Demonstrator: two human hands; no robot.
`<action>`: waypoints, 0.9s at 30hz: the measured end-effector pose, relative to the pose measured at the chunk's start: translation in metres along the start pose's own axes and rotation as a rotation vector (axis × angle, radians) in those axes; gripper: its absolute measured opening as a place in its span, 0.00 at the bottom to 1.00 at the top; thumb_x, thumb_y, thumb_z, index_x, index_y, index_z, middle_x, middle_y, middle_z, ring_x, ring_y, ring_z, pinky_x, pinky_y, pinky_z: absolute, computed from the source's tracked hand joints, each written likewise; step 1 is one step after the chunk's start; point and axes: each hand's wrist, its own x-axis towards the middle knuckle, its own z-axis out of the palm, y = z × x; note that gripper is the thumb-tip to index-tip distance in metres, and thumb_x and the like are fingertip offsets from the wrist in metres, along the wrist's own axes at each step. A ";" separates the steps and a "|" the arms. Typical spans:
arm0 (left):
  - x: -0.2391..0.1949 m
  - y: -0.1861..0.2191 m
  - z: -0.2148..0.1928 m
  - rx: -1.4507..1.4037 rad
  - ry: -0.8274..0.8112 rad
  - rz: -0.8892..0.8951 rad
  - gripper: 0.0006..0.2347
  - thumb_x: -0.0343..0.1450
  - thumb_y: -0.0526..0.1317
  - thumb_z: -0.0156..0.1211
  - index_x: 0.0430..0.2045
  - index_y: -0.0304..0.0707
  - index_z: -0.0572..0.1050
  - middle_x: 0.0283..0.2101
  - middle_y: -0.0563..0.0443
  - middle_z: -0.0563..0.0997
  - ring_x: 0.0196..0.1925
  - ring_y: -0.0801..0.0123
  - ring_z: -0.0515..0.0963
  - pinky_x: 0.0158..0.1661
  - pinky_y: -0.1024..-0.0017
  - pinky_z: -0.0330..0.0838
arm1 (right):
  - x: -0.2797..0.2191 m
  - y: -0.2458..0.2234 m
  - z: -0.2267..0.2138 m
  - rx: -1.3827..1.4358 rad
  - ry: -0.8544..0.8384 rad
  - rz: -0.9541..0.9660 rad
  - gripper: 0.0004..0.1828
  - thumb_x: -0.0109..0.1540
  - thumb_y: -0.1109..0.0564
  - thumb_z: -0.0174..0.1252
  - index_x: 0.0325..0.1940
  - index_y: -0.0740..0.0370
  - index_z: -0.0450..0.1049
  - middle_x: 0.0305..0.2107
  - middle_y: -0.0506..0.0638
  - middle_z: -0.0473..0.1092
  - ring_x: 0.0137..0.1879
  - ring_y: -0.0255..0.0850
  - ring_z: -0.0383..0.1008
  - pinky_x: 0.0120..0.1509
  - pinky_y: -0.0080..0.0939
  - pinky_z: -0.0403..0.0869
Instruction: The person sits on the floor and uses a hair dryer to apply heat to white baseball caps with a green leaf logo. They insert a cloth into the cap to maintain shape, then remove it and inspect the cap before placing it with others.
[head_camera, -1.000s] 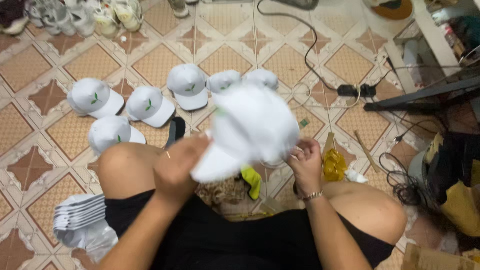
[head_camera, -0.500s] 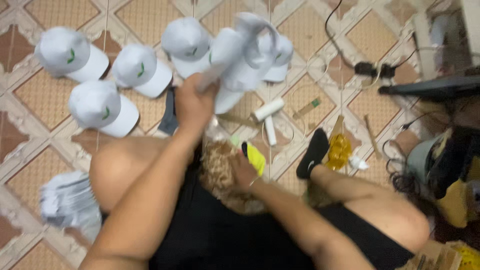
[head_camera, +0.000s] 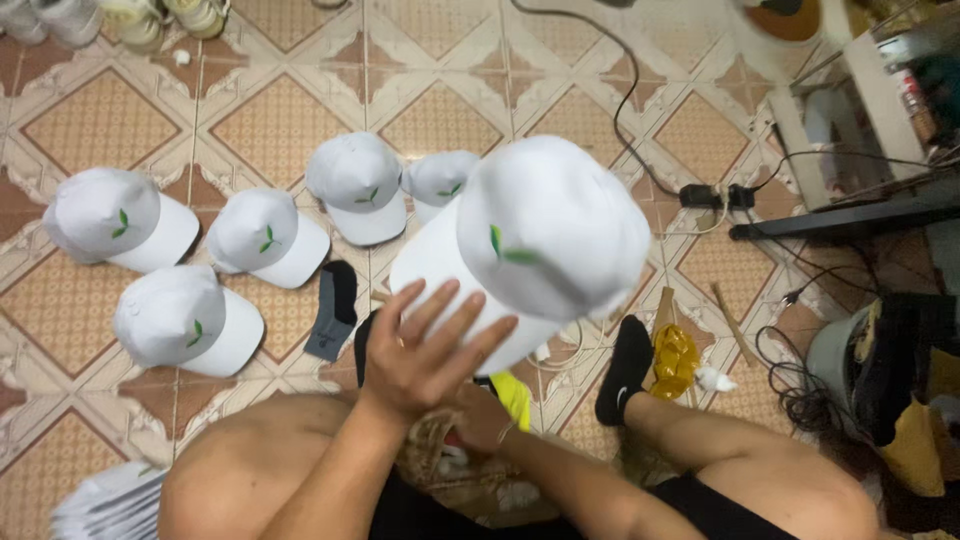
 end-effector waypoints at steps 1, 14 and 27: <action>0.001 -0.003 0.000 -0.006 -0.002 -0.054 0.14 0.69 0.52 0.64 0.47 0.59 0.82 0.50 0.55 0.79 0.54 0.61 0.79 0.53 0.57 0.75 | 0.008 0.014 -0.001 0.063 0.067 0.025 0.27 0.65 0.40 0.53 0.59 0.60 0.65 0.50 0.67 0.61 0.58 0.60 0.60 0.61 0.59 0.63; 0.005 0.002 0.014 -0.601 0.183 -0.887 0.18 0.74 0.24 0.61 0.56 0.46 0.79 0.44 0.53 0.80 0.46 0.74 0.78 0.48 0.78 0.72 | -0.017 0.073 -0.029 -0.138 0.779 -0.211 0.42 0.56 0.41 0.74 0.62 0.65 0.62 0.59 0.65 0.60 0.66 0.62 0.63 0.70 0.59 0.64; -0.004 -0.008 0.053 -0.809 0.233 -1.183 0.13 0.74 0.38 0.64 0.48 0.27 0.78 0.40 0.49 0.85 0.40 0.79 0.80 0.43 0.77 0.76 | -0.021 0.017 0.010 0.074 -0.265 -0.071 0.58 0.46 0.62 0.63 0.81 0.42 0.54 0.55 0.58 0.69 0.62 0.55 0.70 0.66 0.56 0.74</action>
